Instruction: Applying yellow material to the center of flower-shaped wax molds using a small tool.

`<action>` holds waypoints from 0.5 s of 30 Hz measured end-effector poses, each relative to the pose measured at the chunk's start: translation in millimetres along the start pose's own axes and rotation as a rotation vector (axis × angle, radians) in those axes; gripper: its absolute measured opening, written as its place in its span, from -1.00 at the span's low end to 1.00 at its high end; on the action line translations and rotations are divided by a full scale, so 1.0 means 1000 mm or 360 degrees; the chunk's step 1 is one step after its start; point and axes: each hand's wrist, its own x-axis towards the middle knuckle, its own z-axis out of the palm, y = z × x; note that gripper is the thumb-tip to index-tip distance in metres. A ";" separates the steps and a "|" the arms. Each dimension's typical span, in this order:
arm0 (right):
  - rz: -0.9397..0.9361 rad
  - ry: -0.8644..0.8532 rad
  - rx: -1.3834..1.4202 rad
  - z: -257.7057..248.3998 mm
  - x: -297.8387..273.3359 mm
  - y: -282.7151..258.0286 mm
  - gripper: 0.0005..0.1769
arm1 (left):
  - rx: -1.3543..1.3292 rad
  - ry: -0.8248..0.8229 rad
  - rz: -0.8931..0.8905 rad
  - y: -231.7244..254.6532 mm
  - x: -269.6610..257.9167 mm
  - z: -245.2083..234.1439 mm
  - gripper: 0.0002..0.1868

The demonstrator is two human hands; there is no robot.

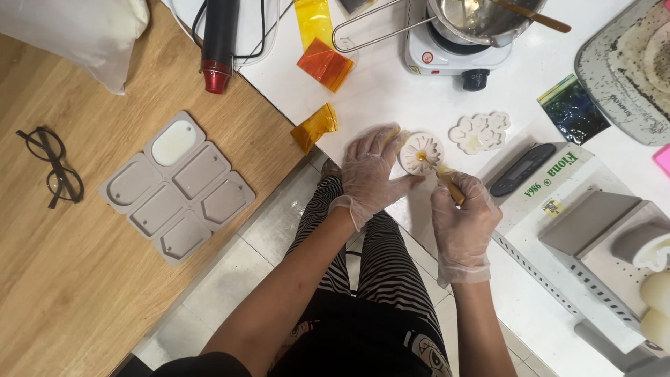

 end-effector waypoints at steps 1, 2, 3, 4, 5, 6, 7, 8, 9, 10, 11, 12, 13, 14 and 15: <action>-0.0001 0.0000 0.0003 0.000 0.001 0.000 -0.85 | 0.0003 0.0001 -0.0001 0.000 0.000 0.000 -0.01; 0.0000 -0.0008 0.0001 0.000 0.001 0.000 -0.84 | -0.0011 -0.0014 -0.0008 0.000 0.000 0.000 -0.02; 0.0004 -0.0017 -0.0004 -0.001 0.001 0.000 -0.84 | -0.0027 -0.0032 -0.0015 0.001 0.000 0.000 -0.03; 0.0005 -0.0019 -0.0005 0.000 0.001 0.000 -0.84 | -0.0028 -0.0034 -0.0016 0.000 0.000 -0.001 -0.03; 0.0018 -0.0014 -0.0005 0.001 0.001 0.001 -0.84 | -0.0032 -0.0023 -0.0020 0.001 0.000 -0.001 -0.04; 0.0031 -0.0008 -0.0006 0.001 0.002 0.002 -0.85 | -0.0036 -0.0012 -0.0023 0.001 0.000 -0.001 -0.04; 0.0030 -0.0007 -0.0001 0.002 0.002 0.002 -0.85 | -0.0031 -0.0009 -0.0023 0.001 0.001 -0.002 -0.04; 0.0028 -0.0011 0.0002 0.002 0.002 0.001 -0.84 | -0.0034 -0.0025 -0.0022 0.000 0.001 -0.002 -0.04; 0.0028 -0.0018 -0.0002 0.000 0.002 0.002 -0.84 | -0.0043 -0.0046 -0.0021 0.001 0.000 -0.002 -0.03; 0.0030 -0.0020 -0.0005 0.000 0.002 0.000 -0.84 | -0.0045 -0.0049 -0.0022 0.000 -0.001 -0.001 -0.03; 0.0017 -0.0015 0.0003 0.001 0.002 -0.001 -0.84 | -0.0041 -0.0009 -0.0012 0.000 0.000 0.000 -0.03; 0.0004 -0.0011 0.0010 0.001 0.003 -0.003 -0.84 | -0.0038 0.0031 -0.0001 0.000 0.000 0.002 -0.04; 0.0004 -0.0010 0.0013 0.001 0.002 -0.001 -0.84 | -0.0035 0.0032 -0.0001 0.000 0.000 0.000 -0.04; -0.0006 -0.0016 0.0032 0.001 0.002 0.001 -0.83 | -0.0033 0.0043 0.0010 0.000 0.000 -0.001 -0.04; -0.0014 -0.0024 0.0047 0.000 0.001 0.002 -0.83 | -0.0034 0.0051 0.0019 0.001 -0.001 -0.002 -0.05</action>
